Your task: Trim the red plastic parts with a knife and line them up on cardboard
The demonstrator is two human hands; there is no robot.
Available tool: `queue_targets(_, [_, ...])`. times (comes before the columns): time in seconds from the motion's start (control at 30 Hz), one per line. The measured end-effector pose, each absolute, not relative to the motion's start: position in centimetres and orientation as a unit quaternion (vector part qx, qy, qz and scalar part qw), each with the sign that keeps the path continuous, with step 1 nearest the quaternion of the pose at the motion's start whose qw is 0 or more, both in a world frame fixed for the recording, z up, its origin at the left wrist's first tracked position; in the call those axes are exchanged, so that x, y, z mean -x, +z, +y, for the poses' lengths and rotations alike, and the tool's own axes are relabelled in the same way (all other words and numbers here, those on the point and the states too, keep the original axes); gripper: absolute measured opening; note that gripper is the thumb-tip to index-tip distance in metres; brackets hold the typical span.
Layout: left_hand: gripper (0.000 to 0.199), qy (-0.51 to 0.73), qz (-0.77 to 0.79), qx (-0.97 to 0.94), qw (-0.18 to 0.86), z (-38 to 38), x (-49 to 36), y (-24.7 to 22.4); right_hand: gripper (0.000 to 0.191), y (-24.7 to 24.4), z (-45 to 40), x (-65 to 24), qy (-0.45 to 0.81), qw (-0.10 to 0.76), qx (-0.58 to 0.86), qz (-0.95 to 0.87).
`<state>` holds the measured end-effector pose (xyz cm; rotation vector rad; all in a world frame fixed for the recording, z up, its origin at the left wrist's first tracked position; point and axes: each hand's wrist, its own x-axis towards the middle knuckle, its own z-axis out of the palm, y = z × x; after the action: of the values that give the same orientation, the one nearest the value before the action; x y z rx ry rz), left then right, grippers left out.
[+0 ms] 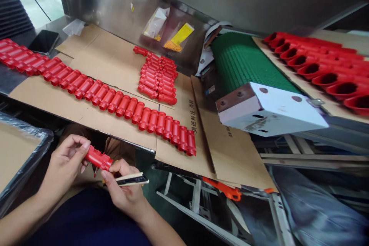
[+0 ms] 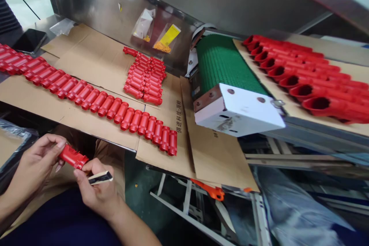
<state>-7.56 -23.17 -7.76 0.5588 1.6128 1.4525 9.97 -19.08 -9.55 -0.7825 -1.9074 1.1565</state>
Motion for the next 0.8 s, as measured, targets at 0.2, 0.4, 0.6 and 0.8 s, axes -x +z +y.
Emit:
queue_targets(0.2, [0.058,0.639,0.573,-0.14,0.494,-22.7,6.5,-7.7,0.017,-10.0,-18.5,-9.0,0.245,0.434,0.204,-0.842])
queue_targets(0.4, [0.056,0.61,0.497,-0.065,0.614,-23.3,8.5,-7.8,0.026,-8.4,-18.0,-11.8,0.203,0.435,0.213,-0.851])
queue_targets(0.6, [0.047,0.624,0.499,-0.08,0.595,-23.8,8.7,-7.6,0.031,-7.2,-17.8,-12.4,0.361,0.453,0.151,-0.801])
queue_targets(0.8, [0.041,0.64,0.493,-0.084,0.583,-24.0,8.2,-7.6,0.025,-8.1,-17.6,-11.3,0.399,0.444,0.143,-0.79])
